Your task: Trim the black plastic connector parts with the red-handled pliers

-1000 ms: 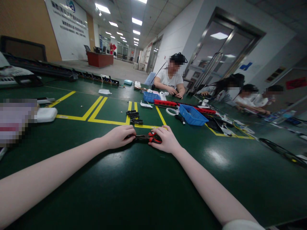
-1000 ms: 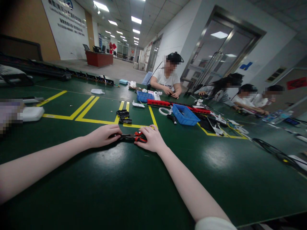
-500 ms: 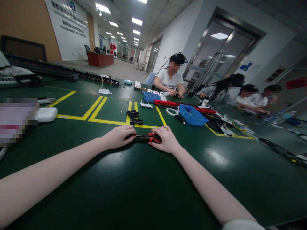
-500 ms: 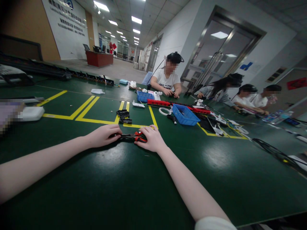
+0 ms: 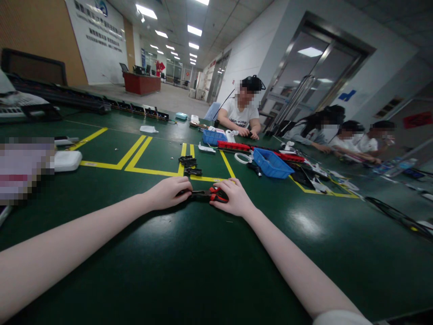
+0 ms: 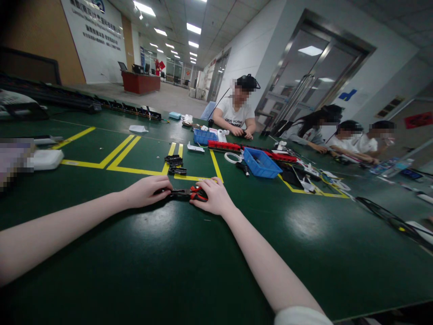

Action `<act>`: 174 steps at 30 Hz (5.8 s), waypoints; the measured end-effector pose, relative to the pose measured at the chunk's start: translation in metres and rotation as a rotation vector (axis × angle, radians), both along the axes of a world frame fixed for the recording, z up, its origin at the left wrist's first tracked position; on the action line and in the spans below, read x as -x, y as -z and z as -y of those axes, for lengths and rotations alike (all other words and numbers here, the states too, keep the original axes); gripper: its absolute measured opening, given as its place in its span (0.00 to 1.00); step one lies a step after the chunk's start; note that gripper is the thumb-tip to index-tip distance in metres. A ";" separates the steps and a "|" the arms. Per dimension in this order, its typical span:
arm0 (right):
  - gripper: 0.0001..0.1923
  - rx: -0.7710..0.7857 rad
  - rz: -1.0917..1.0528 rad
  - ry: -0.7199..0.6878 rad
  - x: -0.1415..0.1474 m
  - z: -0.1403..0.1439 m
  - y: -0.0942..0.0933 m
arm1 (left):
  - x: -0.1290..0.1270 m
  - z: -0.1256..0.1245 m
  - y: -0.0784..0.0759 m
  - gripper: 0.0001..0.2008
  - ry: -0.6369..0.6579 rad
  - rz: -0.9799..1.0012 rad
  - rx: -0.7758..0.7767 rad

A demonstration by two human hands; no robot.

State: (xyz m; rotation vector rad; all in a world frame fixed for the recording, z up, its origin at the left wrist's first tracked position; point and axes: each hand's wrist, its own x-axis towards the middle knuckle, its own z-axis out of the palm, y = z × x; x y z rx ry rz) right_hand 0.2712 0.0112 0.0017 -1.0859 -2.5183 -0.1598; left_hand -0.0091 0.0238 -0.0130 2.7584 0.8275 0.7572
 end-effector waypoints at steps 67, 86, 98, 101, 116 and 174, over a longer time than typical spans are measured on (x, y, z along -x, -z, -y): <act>0.25 0.133 -0.019 0.003 0.002 -0.004 0.000 | 0.002 0.000 -0.004 0.09 0.001 -0.018 0.003; 0.21 0.094 0.000 0.036 0.001 -0.002 0.003 | 0.001 0.000 -0.005 0.09 -0.001 -0.016 0.004; 0.21 -0.003 0.062 0.055 0.002 0.001 0.001 | 0.001 0.000 -0.006 0.07 0.005 -0.028 -0.026; 0.22 0.009 0.040 0.057 0.002 0.001 0.000 | 0.001 0.000 -0.006 0.07 0.000 -0.032 -0.022; 0.25 -0.033 0.024 0.020 0.001 0.000 -0.001 | 0.001 0.000 -0.004 0.07 -0.009 -0.018 -0.037; 0.23 -0.183 0.081 0.114 0.003 0.004 -0.001 | 0.001 0.000 -0.001 0.06 -0.113 -0.062 -0.073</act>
